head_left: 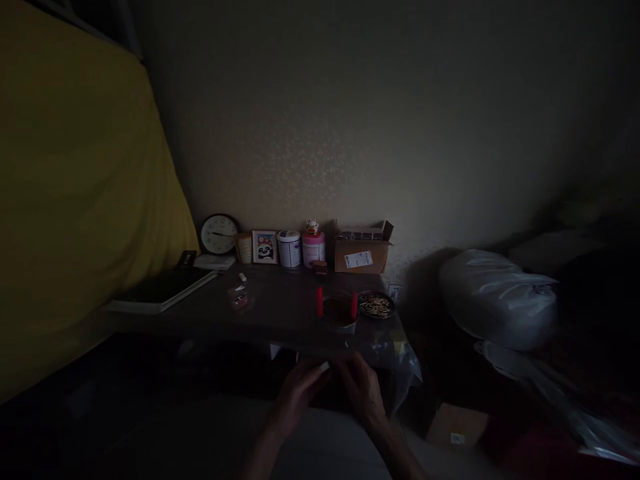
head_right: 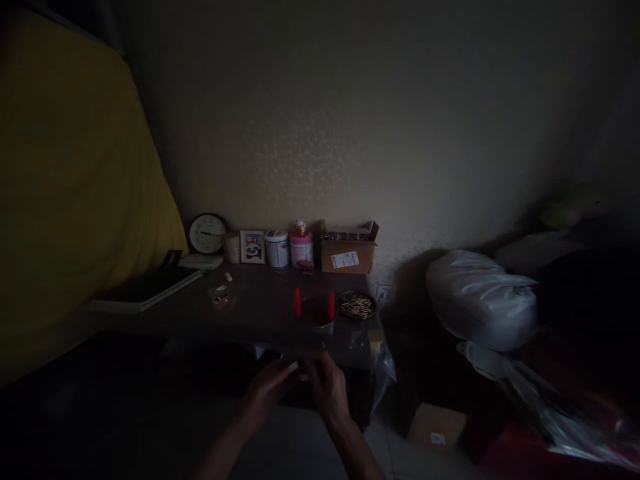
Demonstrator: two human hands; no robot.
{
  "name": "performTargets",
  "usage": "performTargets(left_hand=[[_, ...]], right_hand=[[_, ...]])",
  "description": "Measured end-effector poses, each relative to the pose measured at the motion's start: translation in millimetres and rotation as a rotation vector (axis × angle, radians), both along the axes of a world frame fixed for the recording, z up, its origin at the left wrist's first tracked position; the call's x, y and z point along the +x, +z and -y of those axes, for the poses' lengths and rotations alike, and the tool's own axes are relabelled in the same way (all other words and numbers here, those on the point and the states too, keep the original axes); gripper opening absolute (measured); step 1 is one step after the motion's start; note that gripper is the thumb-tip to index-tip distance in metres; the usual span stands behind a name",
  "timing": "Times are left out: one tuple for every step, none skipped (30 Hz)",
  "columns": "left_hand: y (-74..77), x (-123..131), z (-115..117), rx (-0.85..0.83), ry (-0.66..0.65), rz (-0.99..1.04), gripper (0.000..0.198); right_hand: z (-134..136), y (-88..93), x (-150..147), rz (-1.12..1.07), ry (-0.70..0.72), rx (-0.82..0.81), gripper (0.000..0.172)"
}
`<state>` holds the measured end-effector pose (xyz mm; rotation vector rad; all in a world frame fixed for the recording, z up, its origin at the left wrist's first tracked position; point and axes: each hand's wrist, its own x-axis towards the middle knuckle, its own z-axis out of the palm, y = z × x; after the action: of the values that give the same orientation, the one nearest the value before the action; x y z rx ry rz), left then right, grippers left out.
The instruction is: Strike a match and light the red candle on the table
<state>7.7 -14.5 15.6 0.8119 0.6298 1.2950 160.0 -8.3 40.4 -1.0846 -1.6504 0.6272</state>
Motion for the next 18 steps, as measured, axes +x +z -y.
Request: performTargets(left_hand=[[-1.0, 0, -1, -0.005, 0.003, 0.002, 0.024], [-1.8, 0, -1, -0.011, 0.007, 0.004, 0.024], [-2.4, 0, -2, -0.017, 0.011, 0.005, 0.023], [-2.7, 1, -2, -0.021, 0.012, 0.007, 0.022], [-2.7, 1, -3, -0.021, 0.012, 0.01, 0.022], [-2.3, 1, -3, -0.015, 0.012, 0.016, 0.022], [-1.7, 1, -3, -0.005, 0.013, 0.024, 0.023], [-0.6, 1, -2, 0.006, 0.014, 0.031, 0.022], [0.7, 1, -1, 0.015, 0.015, 0.035, 0.022], [2.2, 1, 0, 0.021, 0.015, 0.035, 0.021], [3.9, 1, 1, 0.026, 0.015, 0.035, 0.021], [5.6, 0, 2, 0.029, 0.014, 0.036, 0.022], [7.2, 0, 2, 0.03, 0.015, 0.04, 0.022], [8.6, -1, 3, 0.03, 0.018, 0.048, 0.023], [9.7, -1, 3, 0.028, 0.023, 0.057, 0.023], [10.4, -1, 2, 0.024, 0.028, 0.067, 0.023], [10.8, -2, 2, 0.018, 0.032, 0.077, 0.024], [10.9, -2, 1, 0.008, 0.036, 0.085, 0.024]], right_hand=[[-1, -0.9, 0, 0.008, 0.001, 0.003, 0.022], [-1, -1.8, 1, 0.016, 0.0, 0.006, 0.022], [-1, -2.7, 1, 0.024, -0.003, 0.009, 0.022], [-2, -3.4, 1, 0.031, -0.008, 0.012, 0.021], [-2, -3.9, 1, 0.035, -0.012, 0.016, 0.021], [-1, -4.1, 1, 0.036, -0.013, 0.021, 0.021], [-1, -4.0, 1, 0.033, -0.01, 0.029, 0.021], [0, -3.6, 1, 0.026, -0.005, 0.036, 0.022], [0, -2.8, 1, 0.017, -0.001, 0.037, 0.023], [1, -1.9, 0, 0.005, 0.003, 0.032, 0.024], [2, -0.7, 0, -0.013, 0.005, 0.022, 0.024], [2, 0.8, 0, -0.032, 0.007, 0.005, 0.025], [2, 2.4, 0, -0.055, 0.007, -0.015, 0.026], [1, 4.4, 1, -0.078, 0.005, -0.036, 0.027], [1, 6.7, 1, -0.104, -0.005, -0.048, 0.027], [0, 9.5, 2, -0.13, -0.017, -0.052, 0.027], [0, 12.8, 2, -0.157, -0.031, -0.049, 0.027], [0, 16.5, 2, -0.179, -0.043, -0.041, 0.026]])
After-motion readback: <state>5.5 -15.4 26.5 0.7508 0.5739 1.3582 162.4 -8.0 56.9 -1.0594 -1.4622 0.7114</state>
